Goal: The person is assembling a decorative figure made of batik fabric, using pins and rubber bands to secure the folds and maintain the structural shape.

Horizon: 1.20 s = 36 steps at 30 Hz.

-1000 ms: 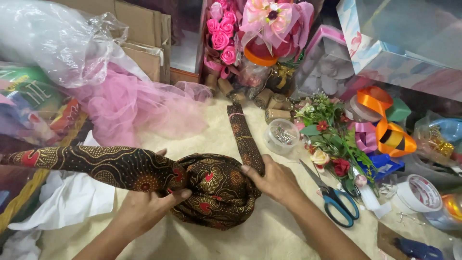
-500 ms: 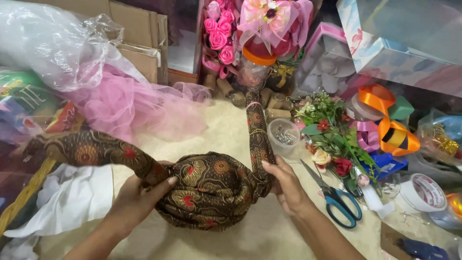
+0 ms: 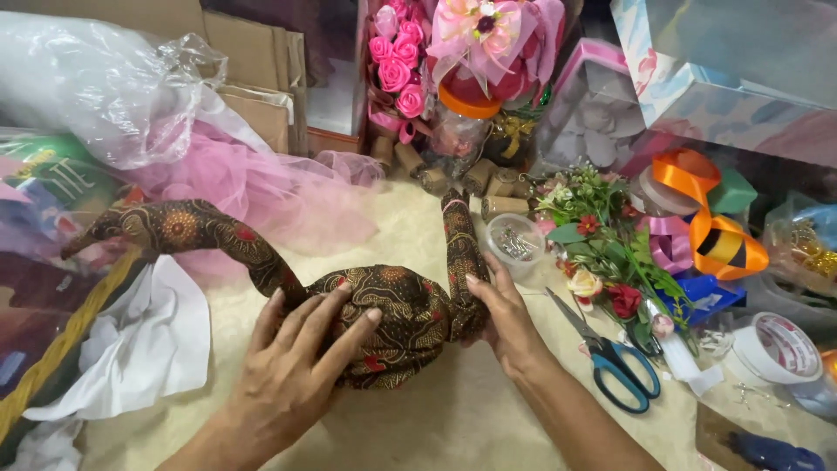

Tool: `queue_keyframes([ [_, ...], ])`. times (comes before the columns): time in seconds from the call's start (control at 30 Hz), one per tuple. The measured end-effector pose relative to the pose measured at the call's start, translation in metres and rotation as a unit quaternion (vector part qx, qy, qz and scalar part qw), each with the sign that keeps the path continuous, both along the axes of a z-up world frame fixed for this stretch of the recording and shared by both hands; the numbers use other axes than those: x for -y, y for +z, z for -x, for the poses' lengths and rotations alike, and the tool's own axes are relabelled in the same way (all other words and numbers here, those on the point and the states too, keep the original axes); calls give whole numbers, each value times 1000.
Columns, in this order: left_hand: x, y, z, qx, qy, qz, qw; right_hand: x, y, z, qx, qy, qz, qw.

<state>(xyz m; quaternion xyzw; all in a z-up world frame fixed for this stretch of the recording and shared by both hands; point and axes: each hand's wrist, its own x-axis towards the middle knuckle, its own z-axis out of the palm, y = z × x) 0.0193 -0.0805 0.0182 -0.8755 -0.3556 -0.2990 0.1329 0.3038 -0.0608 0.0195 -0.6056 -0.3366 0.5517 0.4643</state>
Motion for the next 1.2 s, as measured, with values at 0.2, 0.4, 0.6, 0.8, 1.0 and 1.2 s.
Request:
queue_keyframes([
  [0.2,-23,51,6,-22,-30,120,992,8,11,-2,156,65,-21,985],
  [0.4,-42,61,5,-66,-16,289,955,7,-16,-4,300,124,-41,945],
  [0.6,-30,63,-41,-51,-69,128,988,8,-20,-5,369,135,-47,918],
  [0.8,-40,61,-57,-22,-141,166,976,16,-2,-5,472,135,-55,869],
  [1.0,-50,62,-55,6,-145,222,964,35,35,-2,512,76,-245,820],
  [1.2,-61,64,-55,29,-164,228,959,44,44,5,523,125,-312,783],
])
